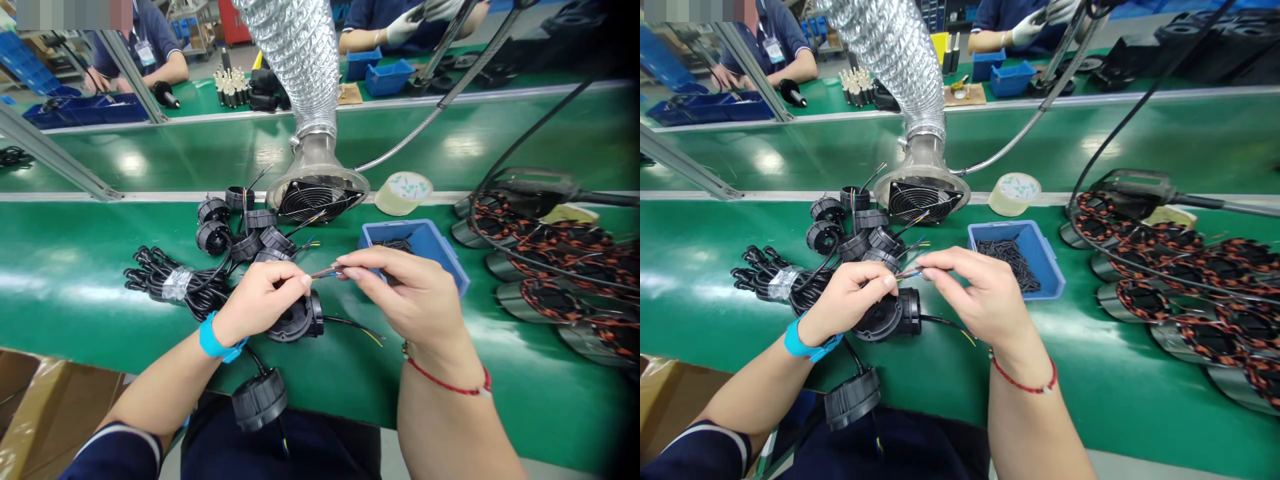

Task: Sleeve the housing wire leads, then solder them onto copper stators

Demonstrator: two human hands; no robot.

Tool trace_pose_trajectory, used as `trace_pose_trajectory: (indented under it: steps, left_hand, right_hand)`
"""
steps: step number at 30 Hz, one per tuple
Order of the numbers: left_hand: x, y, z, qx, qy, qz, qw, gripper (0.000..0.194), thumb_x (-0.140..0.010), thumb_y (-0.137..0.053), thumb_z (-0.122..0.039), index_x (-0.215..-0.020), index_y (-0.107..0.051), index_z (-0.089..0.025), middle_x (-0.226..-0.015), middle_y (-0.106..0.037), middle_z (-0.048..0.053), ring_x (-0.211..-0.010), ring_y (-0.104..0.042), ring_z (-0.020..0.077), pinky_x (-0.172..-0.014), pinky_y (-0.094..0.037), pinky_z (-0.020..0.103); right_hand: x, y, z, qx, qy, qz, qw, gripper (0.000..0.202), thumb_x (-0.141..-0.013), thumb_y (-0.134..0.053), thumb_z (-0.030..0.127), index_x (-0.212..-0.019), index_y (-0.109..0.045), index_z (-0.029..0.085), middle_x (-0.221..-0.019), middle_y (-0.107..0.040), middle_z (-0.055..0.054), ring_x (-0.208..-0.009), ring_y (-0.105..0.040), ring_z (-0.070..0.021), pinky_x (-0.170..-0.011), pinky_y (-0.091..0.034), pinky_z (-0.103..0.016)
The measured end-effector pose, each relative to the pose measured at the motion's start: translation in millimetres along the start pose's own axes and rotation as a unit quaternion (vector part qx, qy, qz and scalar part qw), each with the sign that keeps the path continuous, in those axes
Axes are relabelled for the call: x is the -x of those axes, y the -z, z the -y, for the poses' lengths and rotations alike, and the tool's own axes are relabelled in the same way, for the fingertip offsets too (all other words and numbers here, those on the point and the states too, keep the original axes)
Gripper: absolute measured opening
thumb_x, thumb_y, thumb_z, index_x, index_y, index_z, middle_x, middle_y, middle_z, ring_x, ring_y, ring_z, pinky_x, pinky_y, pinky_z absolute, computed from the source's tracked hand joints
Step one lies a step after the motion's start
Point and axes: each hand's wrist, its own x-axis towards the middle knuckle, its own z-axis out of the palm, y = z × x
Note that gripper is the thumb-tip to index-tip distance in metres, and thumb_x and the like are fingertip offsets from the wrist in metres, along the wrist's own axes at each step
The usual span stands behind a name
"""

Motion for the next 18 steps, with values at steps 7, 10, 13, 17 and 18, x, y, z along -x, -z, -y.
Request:
trace_pose_trajectory:
  steps: [7, 10, 13, 17, 18]
  left_hand:
    - [1, 0.6, 1, -0.037, -0.021, 0.000, 0.999, 0.031, -0.089, -0.050, -0.027, -0.064, -0.064, -0.014, -0.066, -0.063, 0.002, -0.064, -0.055, 0.0111, -0.064, -0.042, 0.022]
    - [0, 0.8, 1, -0.034, -0.023, -0.004, 0.999, 0.031, -0.088, -0.050, -0.027, -0.064, -0.064, -0.014, -0.065, -0.063, 0.001, -0.064, -0.055, 0.0109, -0.064, -0.042, 0.021]
    - [0, 0.5, 1, -0.029, -0.019, -0.005, 0.999, 0.030, -0.088, -0.050, -0.027, -0.064, -0.063, -0.014, -0.066, -0.063, 0.001, -0.064, -0.055, 0.0109, -0.064, -0.042, 0.021]
    - [0, 0.3, 2, -0.029, -0.021, -0.006, 0.999, 0.031, -0.088, -0.050, -0.027, -0.064, -0.064, -0.014, -0.065, -0.063, 0.001, -0.063, -0.054, 0.0106, -0.063, -0.042, 0.021]
    - [0, 0.4, 1, -0.031, -0.022, -0.006, 0.999, 0.031, -0.089, -0.050, -0.027, -0.064, -0.064, -0.014, -0.065, -0.062, 0.001, -0.063, -0.054, 0.0106, -0.063, -0.042, 0.021]
  right_hand:
    - [-3, -7, 1, -0.082, -0.048, 0.017, 0.995, 0.008, -0.083, -0.066, 0.027, -0.080, -0.074, 0.026, -0.079, -0.072, -0.002, -0.074, -0.066, -0.0159, -0.069, -0.055, -0.029]
    - [-4, -8, -3, -0.099, -0.058, 0.002, 0.993, 0.010, -0.085, -0.064, 0.028, -0.081, -0.073, 0.025, -0.080, -0.070, -0.002, -0.076, -0.065, -0.0163, -0.070, -0.055, -0.030]
    - [-3, -5, -8, -0.099, -0.078, -0.036, 0.991, 0.012, -0.086, -0.063, 0.030, -0.081, -0.071, 0.024, -0.080, -0.069, -0.003, -0.075, -0.063, -0.0171, -0.071, -0.054, -0.033]
    - [-2, -4, -8, -0.080, -0.066, -0.021, 0.994, 0.011, -0.086, -0.063, 0.029, -0.080, -0.070, 0.024, -0.080, -0.069, -0.002, -0.075, -0.063, -0.0160, -0.071, -0.053, -0.031]
    - [-3, -5, -6, -0.076, -0.061, -0.010, 0.995, 0.011, -0.086, -0.063, 0.028, -0.079, -0.070, 0.024, -0.080, -0.069, -0.002, -0.075, -0.063, -0.0155, -0.070, -0.053, -0.030]
